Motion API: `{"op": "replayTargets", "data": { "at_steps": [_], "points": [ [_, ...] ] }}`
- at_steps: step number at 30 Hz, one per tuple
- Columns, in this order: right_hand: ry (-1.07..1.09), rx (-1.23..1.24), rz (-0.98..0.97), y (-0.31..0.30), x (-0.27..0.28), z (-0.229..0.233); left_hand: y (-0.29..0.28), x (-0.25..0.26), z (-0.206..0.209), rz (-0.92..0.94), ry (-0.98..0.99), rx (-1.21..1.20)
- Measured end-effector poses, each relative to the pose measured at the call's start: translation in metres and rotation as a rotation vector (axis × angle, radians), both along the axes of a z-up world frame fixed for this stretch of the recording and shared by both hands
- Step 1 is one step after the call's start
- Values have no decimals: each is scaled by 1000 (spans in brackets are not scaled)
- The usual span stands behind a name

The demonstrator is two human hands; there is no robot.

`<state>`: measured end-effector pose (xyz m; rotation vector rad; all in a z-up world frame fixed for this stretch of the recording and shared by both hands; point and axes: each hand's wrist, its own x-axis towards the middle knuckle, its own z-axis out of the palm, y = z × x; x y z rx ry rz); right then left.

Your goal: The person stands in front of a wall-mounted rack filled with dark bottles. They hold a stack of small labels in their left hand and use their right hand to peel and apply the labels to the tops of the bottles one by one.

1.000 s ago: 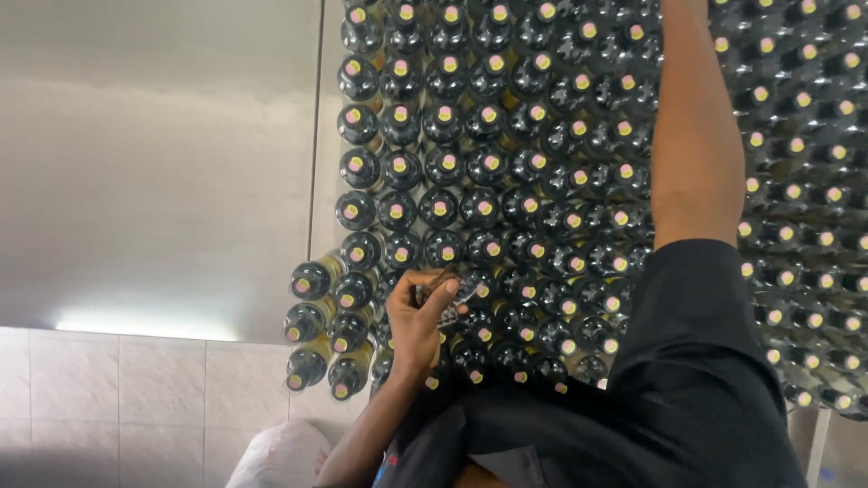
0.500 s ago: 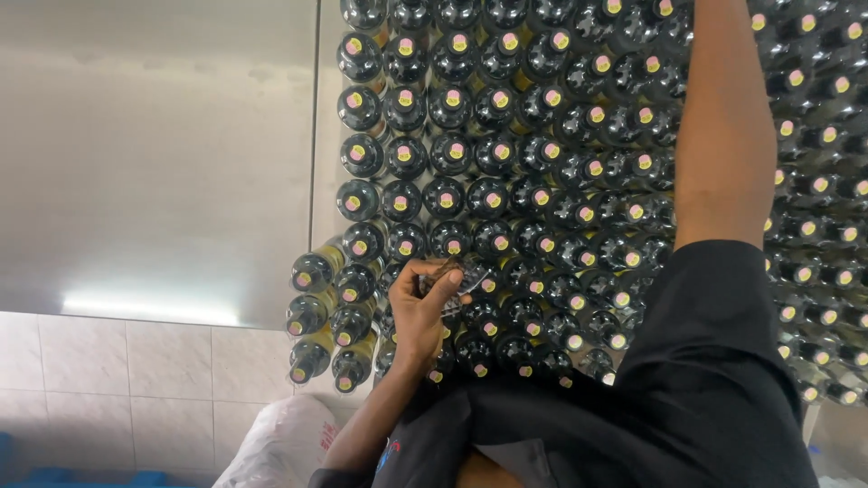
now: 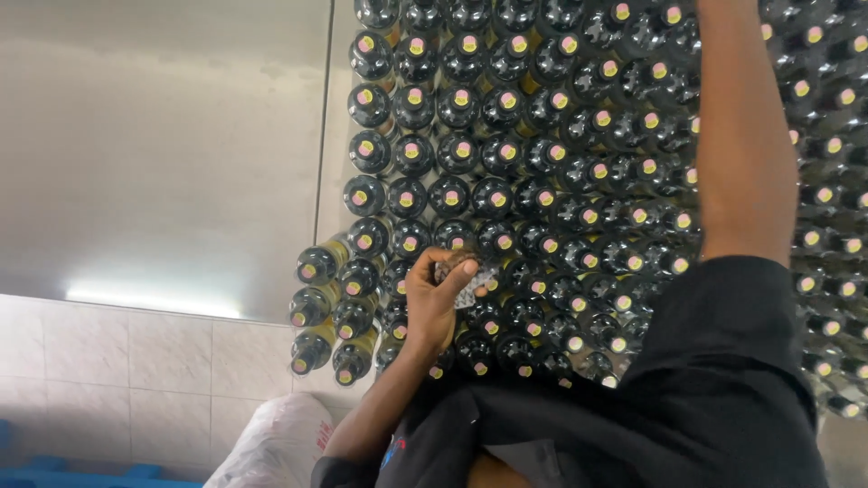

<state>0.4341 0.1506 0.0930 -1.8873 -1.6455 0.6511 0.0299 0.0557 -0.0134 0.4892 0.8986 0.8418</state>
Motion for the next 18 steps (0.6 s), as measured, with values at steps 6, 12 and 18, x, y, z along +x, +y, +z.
{"op": "replayTargets", "data": {
  "at_steps": [6,12,18],
  "points": [
    [82,-74,156,-18,-113,-11,12,1,20,-44,220,189],
    [403,-274,257,-79,-187,-28,9,3,26,13,30,183],
    [431,-132,284,-74,-182,-23,9,2,12,43,21,192]
  ]
}}
